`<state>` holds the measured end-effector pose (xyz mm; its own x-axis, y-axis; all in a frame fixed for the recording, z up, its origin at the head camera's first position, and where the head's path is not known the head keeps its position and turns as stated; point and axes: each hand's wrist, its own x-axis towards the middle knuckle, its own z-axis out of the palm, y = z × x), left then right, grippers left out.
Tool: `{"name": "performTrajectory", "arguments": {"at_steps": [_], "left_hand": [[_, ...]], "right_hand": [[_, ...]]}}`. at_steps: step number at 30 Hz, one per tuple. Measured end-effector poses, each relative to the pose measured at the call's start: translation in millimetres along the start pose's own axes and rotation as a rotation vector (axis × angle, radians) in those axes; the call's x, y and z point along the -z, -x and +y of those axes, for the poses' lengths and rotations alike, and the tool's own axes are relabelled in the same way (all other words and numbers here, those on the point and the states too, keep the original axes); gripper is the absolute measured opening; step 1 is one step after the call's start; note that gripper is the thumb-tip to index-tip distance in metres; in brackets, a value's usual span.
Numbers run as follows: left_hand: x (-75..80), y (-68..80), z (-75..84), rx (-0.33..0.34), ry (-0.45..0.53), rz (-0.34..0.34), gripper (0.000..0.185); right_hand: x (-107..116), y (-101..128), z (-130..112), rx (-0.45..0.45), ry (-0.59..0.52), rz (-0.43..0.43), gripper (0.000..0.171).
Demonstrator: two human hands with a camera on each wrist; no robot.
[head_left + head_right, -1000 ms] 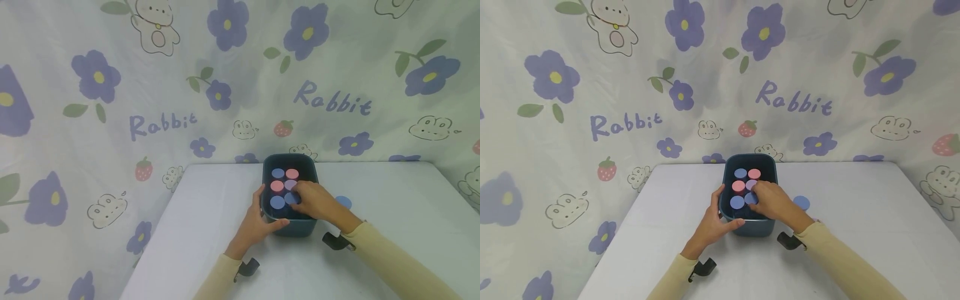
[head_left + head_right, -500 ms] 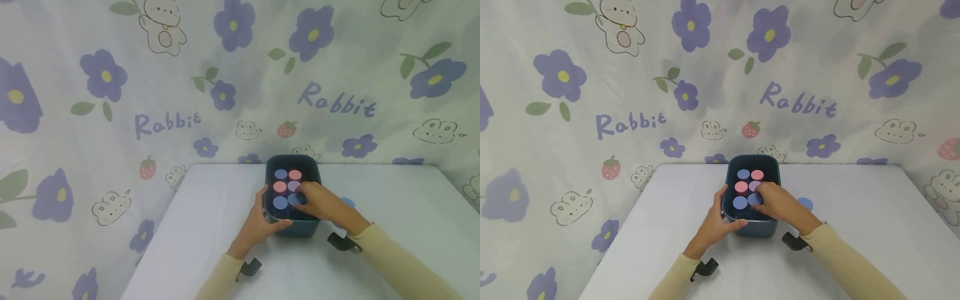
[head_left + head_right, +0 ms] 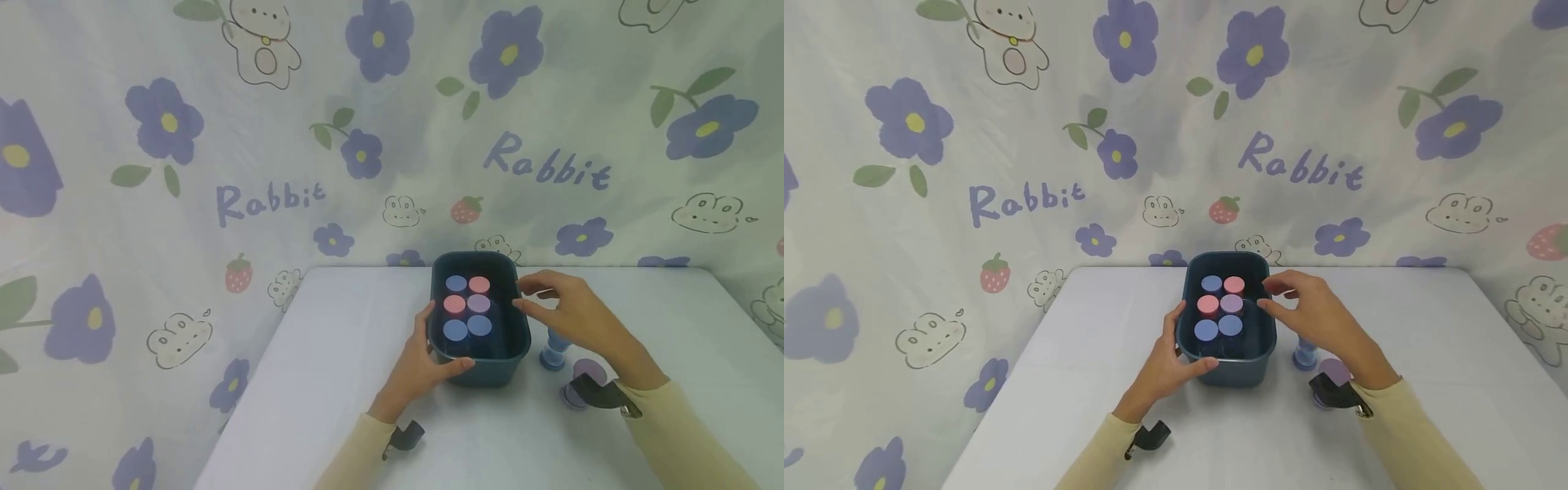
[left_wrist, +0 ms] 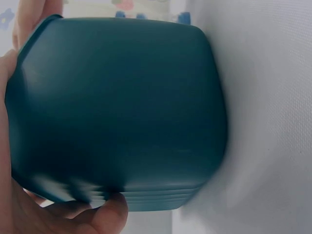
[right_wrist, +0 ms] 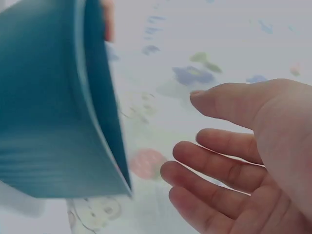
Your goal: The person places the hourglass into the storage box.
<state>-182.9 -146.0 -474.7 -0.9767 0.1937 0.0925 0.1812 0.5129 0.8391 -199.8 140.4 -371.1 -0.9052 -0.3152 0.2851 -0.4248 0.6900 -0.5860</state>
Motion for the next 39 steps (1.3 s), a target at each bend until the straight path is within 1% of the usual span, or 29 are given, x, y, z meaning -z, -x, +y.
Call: {"name": "performTrajectory", "arguments": {"at_steps": [4, 8, 14, 17, 20, 26, 33, 39], "left_hand": [[0.5, -1.9, -0.1, 0.006, -0.004, -0.001, 0.114], [1.0, -3.8, 0.4, 0.004, -0.001, -0.002, 0.113], [0.2, -4.9, -1.0, -0.011, 0.007, 0.000, 0.114], [-0.5, -4.5, -1.2, -0.017, 0.012, -0.001, 0.114], [-0.8, -3.5, -1.6, -0.017, 0.017, 0.002, 0.114], [-1.2, -3.5, -3.0, -0.023, 0.019, 0.008, 0.114], [-0.6, -5.7, -3.3, -0.026, 0.017, 0.001, 0.113], [0.4, -6.0, -3.6, -0.024, 0.017, -0.002, 0.113]], "right_hand": [[13.9, 9.5, 14.3, -0.028, -0.019, 0.058, 0.043], [21.8, 16.7, 30.6, -0.050, -0.017, 0.094, 0.043], [21.5, 25.5, 45.6, -0.072, -0.058, 0.122, 0.043], [17.8, 27.2, 50.9, -0.081, -0.069, 0.116, 0.044], [15.0, 27.0, 54.5, -0.085, -0.066, 0.096, 0.047], [12.8, 26.4, 59.7, -0.114, -0.021, 0.009, 0.055], [8.7, 23.9, 70.3, -0.108, -0.025, -0.072, 0.060], [2.6, 22.9, 80.2, -0.166, -0.036, -0.163, 0.067]]}}
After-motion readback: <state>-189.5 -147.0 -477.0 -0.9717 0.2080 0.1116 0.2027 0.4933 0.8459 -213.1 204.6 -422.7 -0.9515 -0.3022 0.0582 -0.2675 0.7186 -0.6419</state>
